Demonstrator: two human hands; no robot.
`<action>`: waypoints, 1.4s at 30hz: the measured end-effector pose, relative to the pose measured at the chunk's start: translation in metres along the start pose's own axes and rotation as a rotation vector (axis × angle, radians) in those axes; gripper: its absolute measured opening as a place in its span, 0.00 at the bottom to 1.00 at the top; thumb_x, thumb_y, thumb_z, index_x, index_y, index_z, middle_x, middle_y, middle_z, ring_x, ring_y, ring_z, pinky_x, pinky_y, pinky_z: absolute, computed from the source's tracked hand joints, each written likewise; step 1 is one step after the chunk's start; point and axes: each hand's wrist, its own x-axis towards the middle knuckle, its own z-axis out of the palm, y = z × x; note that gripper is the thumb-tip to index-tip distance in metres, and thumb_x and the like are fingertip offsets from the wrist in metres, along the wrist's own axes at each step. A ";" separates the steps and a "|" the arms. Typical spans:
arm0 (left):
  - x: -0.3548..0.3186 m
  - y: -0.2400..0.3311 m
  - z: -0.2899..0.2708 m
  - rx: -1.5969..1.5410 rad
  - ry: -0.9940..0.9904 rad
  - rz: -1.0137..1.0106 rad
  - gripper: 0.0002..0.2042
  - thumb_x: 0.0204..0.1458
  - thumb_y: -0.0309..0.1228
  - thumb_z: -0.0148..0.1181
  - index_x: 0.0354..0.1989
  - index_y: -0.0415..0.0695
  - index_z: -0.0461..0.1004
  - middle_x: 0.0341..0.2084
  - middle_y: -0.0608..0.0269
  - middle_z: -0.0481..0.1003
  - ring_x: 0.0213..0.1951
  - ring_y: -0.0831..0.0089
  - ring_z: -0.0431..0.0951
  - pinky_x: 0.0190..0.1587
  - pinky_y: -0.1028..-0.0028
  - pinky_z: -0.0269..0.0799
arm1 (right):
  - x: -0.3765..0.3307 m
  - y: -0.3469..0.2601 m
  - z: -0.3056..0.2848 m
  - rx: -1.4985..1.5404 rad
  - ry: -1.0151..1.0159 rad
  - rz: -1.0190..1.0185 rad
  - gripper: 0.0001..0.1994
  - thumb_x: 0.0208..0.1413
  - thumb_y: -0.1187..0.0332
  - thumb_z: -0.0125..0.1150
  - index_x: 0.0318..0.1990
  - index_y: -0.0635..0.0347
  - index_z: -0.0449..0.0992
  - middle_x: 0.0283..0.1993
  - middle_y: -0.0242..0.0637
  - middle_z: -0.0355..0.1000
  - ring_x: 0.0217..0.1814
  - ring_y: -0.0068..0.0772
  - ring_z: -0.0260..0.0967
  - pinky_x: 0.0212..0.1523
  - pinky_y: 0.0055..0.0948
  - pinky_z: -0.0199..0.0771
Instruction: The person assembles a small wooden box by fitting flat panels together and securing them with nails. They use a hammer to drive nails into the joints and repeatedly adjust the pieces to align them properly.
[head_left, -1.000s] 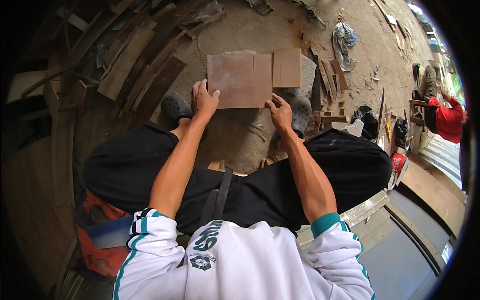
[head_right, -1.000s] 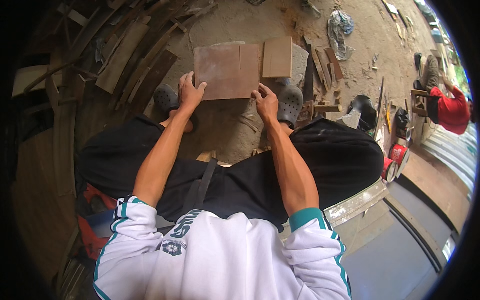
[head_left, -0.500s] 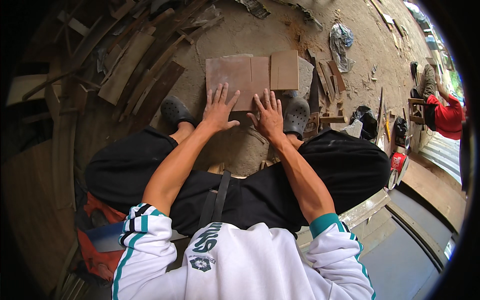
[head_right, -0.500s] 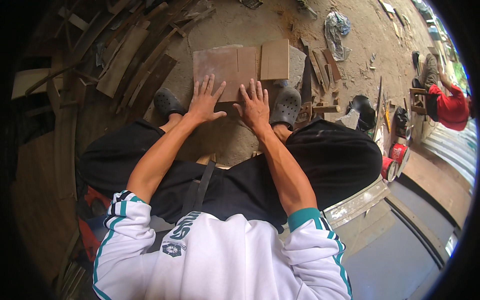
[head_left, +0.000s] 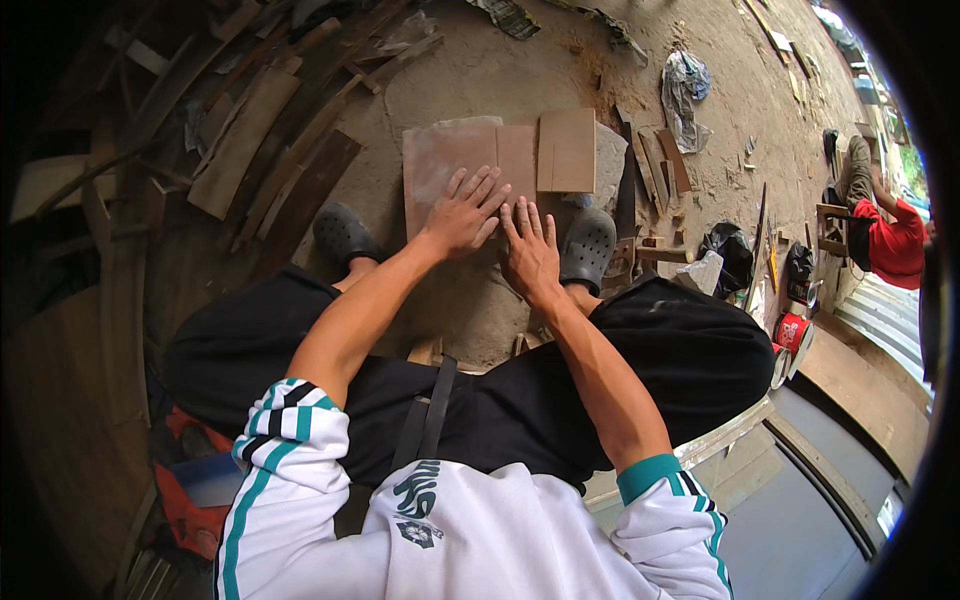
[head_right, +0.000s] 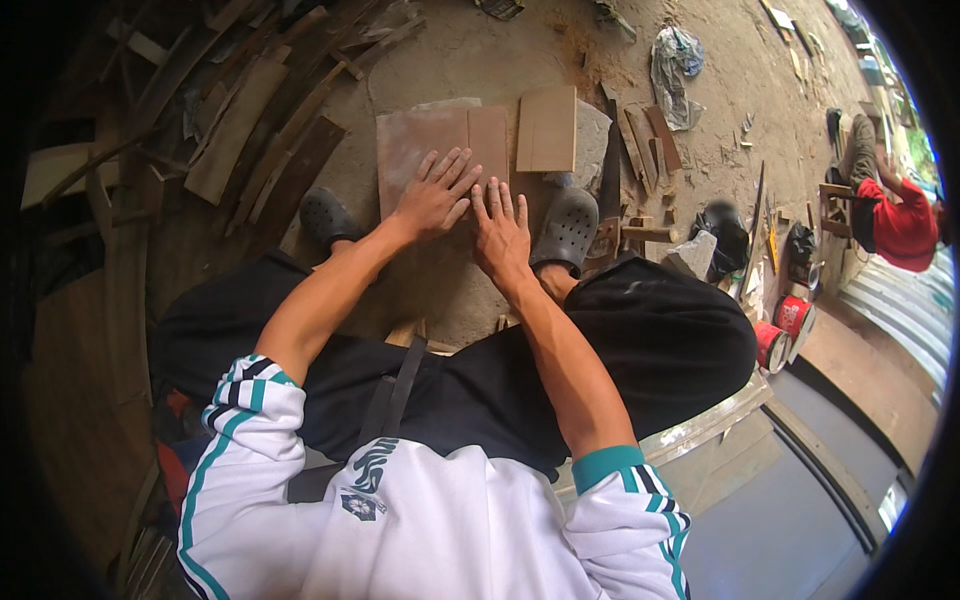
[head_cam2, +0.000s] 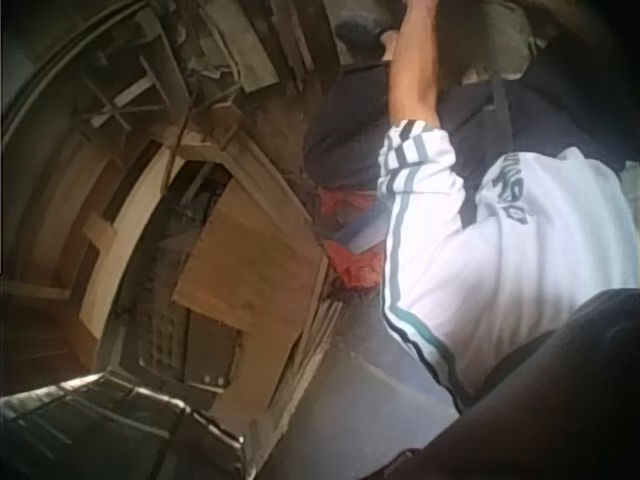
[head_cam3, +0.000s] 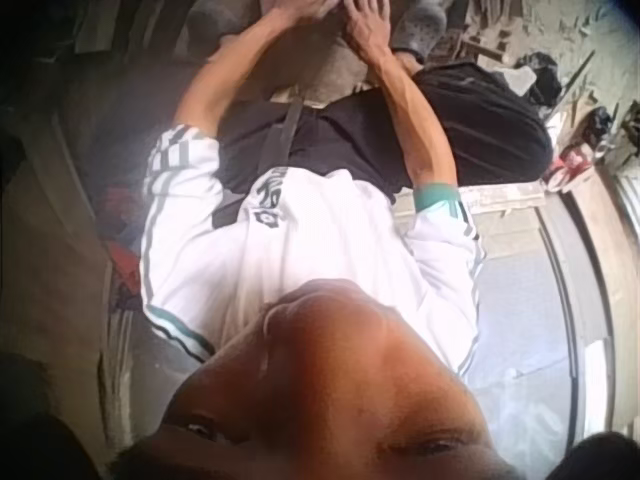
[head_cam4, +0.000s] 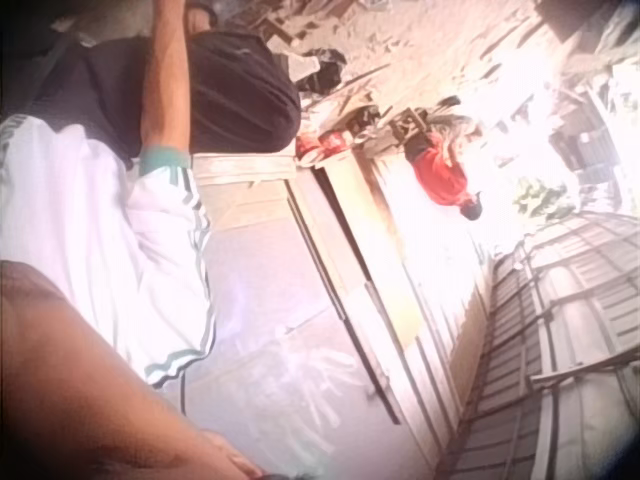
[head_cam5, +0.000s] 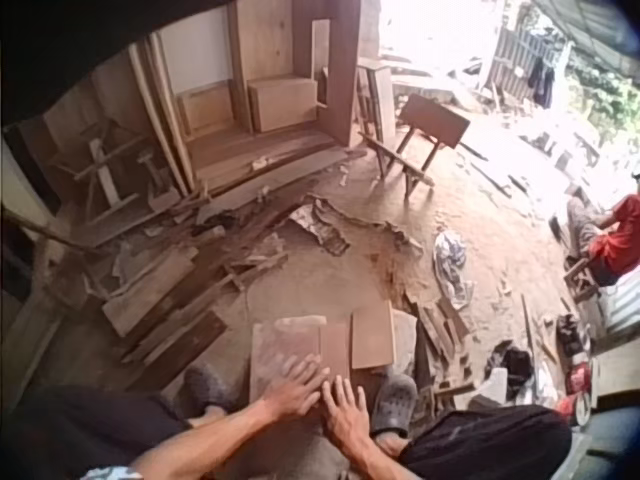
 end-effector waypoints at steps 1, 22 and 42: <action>0.006 -0.008 0.003 -0.038 0.017 0.034 0.30 0.59 0.49 0.47 0.68 0.50 0.59 0.70 0.54 0.52 0.72 0.58 0.46 0.71 0.51 0.34 | 0.001 0.001 0.002 -0.010 -0.003 0.002 0.37 0.57 0.57 0.58 0.72 0.53 0.50 0.75 0.49 0.45 0.78 0.47 0.41 0.74 0.52 0.37; 0.035 -0.037 0.011 -0.127 -0.035 0.146 0.28 0.61 0.45 0.46 0.69 0.53 0.58 0.71 0.57 0.51 0.72 0.58 0.47 0.72 0.52 0.33 | 0.004 0.002 -0.004 0.040 -0.003 0.023 0.32 0.56 0.68 0.51 0.70 0.55 0.55 0.75 0.49 0.48 0.77 0.45 0.44 0.73 0.50 0.42; -0.035 -0.025 -0.014 -0.620 0.197 -1.127 0.39 0.57 0.55 0.51 0.65 0.31 0.59 0.62 0.36 0.61 0.64 0.45 0.61 0.65 0.60 0.57 | 0.028 0.012 0.023 0.837 0.361 0.463 0.34 0.53 0.62 0.61 0.66 0.67 0.60 0.68 0.60 0.56 0.71 0.58 0.53 0.69 0.39 0.54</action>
